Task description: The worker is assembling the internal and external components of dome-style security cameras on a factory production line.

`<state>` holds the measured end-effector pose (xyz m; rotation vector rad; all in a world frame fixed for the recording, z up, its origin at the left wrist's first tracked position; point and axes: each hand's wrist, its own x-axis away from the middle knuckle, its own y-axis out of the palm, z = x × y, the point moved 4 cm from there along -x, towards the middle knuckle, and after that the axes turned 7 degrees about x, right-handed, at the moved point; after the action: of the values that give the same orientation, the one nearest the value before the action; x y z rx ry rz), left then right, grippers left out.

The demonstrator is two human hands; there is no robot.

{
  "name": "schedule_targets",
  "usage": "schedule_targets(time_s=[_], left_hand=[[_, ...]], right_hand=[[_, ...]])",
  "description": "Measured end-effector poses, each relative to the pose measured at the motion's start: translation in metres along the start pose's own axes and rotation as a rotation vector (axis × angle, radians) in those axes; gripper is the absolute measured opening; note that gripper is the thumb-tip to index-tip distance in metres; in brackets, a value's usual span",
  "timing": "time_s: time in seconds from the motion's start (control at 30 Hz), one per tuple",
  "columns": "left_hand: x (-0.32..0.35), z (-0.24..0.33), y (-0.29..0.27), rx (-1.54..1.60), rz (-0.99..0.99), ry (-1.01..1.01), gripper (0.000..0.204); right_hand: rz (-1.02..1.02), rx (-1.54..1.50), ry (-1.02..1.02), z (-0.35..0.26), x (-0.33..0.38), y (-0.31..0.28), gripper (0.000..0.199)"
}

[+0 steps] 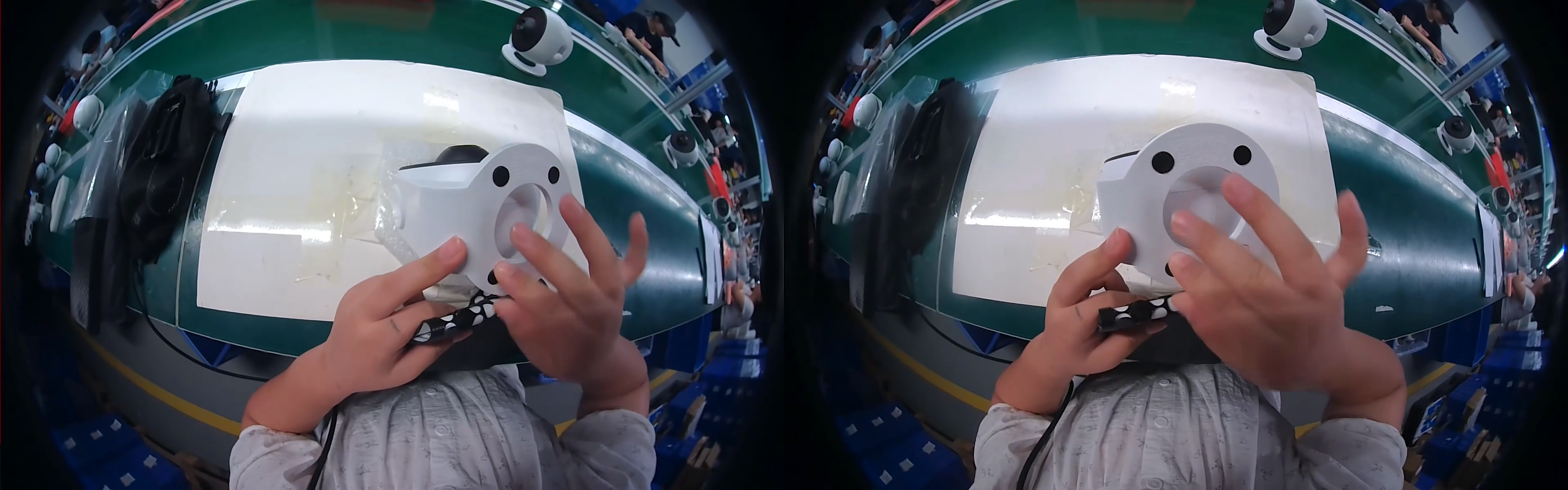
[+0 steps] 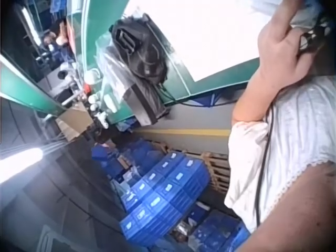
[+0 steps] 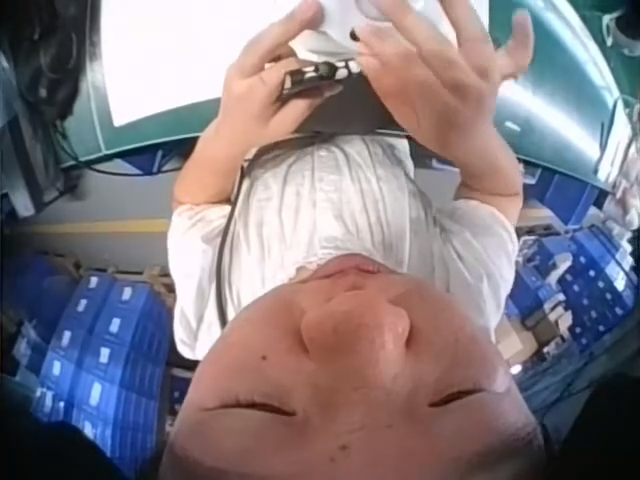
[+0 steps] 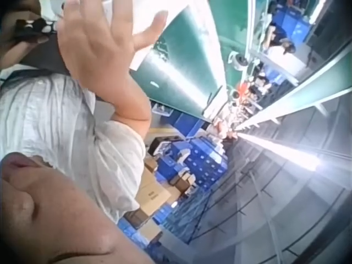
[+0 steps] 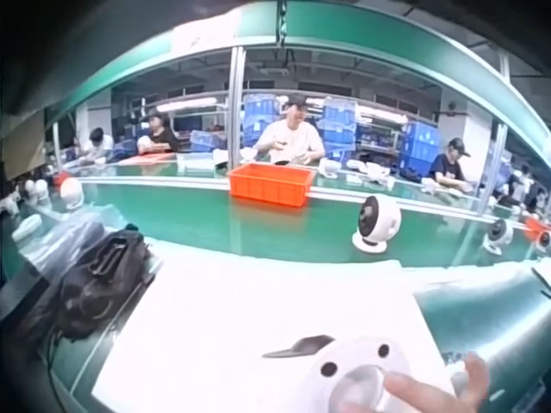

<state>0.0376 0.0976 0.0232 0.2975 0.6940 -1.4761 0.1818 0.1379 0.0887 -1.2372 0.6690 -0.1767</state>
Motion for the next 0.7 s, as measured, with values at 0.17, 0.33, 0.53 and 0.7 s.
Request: schedule_targets(time_s=[0.17, 0.33, 0.53, 0.7], left_hand=[[-0.002, -0.001, 0.0, 0.006, 0.013, 0.037, 0.021], [-0.003, -0.005, 0.002, -0.006, 0.033, 0.137, 0.023], [-0.002, -0.008, 0.003, -0.006, 0.031, 0.166, 0.028], [-0.004, -0.007, 0.006, -0.018, 0.051, 0.177, 0.026]], right_hand=[[-0.158, 0.195, 0.004, -0.005, 0.007, -0.005, 0.029], [0.025, -0.302, 0.074, 0.004, -0.009, -0.006, 0.02], [-0.013, -0.532, -0.084, -0.003, -0.004, 0.002, 0.027], [0.134, -0.655, 0.086, 0.002, -0.009, 0.01, 0.032]])
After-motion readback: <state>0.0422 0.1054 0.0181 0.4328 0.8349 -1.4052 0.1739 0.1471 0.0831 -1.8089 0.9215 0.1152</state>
